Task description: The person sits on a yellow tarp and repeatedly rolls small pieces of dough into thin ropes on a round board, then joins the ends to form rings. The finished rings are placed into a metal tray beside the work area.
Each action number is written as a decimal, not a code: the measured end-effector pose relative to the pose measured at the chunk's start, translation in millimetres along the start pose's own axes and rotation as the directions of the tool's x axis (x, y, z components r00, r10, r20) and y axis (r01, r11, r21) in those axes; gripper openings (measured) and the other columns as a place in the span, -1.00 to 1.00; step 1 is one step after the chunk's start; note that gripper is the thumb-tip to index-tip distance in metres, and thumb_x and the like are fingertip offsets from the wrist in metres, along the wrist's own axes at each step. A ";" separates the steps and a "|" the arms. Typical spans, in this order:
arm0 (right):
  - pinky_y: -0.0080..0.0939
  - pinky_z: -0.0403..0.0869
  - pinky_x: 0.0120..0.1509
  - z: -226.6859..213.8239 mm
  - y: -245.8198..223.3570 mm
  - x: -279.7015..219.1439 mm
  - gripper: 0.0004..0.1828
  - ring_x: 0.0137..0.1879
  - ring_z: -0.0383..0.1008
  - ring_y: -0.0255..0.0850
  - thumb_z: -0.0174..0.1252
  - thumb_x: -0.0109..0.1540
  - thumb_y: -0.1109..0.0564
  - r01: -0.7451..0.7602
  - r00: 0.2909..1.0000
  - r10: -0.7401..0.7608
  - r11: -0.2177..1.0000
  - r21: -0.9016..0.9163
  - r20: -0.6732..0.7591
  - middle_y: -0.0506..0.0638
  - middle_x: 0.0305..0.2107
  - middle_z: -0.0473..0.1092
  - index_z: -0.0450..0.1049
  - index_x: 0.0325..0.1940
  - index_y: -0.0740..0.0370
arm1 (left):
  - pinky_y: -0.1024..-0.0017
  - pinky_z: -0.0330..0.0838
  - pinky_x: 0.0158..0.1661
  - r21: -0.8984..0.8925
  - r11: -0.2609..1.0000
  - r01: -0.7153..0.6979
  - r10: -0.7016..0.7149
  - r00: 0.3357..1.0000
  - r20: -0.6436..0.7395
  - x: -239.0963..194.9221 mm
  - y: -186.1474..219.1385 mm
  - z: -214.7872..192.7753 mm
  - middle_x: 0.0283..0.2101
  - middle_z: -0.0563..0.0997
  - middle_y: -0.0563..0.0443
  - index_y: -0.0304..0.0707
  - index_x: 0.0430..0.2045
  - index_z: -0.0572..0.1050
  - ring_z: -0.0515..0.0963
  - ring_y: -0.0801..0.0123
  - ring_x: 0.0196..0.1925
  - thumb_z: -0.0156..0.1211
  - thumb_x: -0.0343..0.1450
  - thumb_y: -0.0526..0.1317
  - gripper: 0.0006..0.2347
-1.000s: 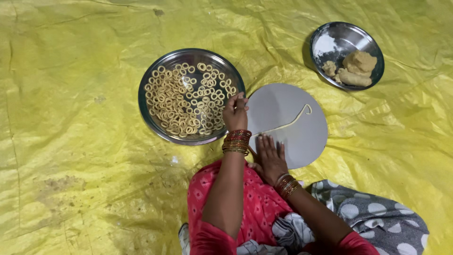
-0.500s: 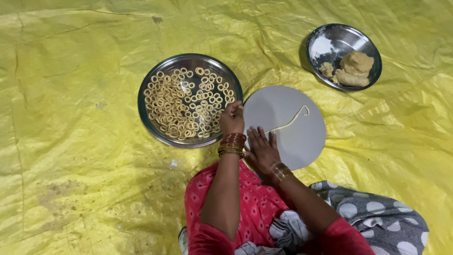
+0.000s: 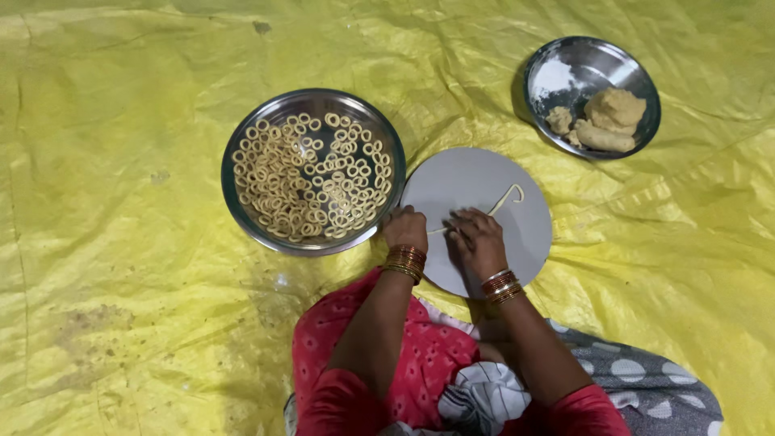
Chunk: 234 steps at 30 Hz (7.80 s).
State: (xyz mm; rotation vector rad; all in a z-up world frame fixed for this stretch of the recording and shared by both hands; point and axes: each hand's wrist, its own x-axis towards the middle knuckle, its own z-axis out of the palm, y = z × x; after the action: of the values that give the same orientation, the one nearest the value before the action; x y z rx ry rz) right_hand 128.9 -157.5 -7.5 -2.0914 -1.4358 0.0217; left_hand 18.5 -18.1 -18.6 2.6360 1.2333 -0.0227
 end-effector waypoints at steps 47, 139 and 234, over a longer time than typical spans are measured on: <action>-0.30 0.39 0.21 27.2 23.4 6.4 -0.82 -0.02 0.47 -0.31 0.02 0.30 0.29 -0.293 0.949 0.219 0.331 0.897 0.229 -0.03 -0.21 0.51 0.51 -0.09 0.38 | 0.33 0.61 -0.26 -0.644 0.699 -0.310 0.229 0.951 -0.209 -6.7 5.9 -64.7 -0.24 0.71 0.05 0.20 -0.04 0.63 0.72 0.26 -0.31 0.22 0.38 -0.34 -0.67; -0.32 0.60 -0.11 88.5 -21.4 171.3 -0.64 -0.14 0.57 -0.28 -0.08 0.33 0.29 -0.492 0.862 0.333 0.369 0.789 0.382 0.02 -0.10 0.57 0.55 0.11 0.22 | 0.05 0.18 0.38 -0.734 0.658 -0.168 -0.418 0.729 -0.541 6.2 -7.2 -84.0 0.42 0.31 -0.21 -0.07 0.28 0.41 0.27 -0.09 0.45 0.18 0.42 -0.13 -0.54; 0.19 -0.41 0.61 29.4 -44.0 54.1 0.13 0.65 -0.48 -0.02 -0.10 0.26 -0.48 0.232 0.799 0.031 0.905 -0.356 0.600 0.15 0.56 -0.37 -0.41 0.60 0.23 | 0.56 0.42 -0.14 -0.966 0.097 -0.242 -0.630 0.736 -0.247 26.2 -32.2 -64.0 0.03 0.63 -0.03 -0.29 0.05 0.54 0.58 0.55 -0.02 0.24 0.44 -0.35 -0.72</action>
State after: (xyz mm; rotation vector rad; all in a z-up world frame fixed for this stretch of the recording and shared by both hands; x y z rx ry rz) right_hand 104.3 -87.2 6.0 -2.4773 -2.0799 0.4014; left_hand 5.6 35.3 34.3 1.1017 1.0858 1.3224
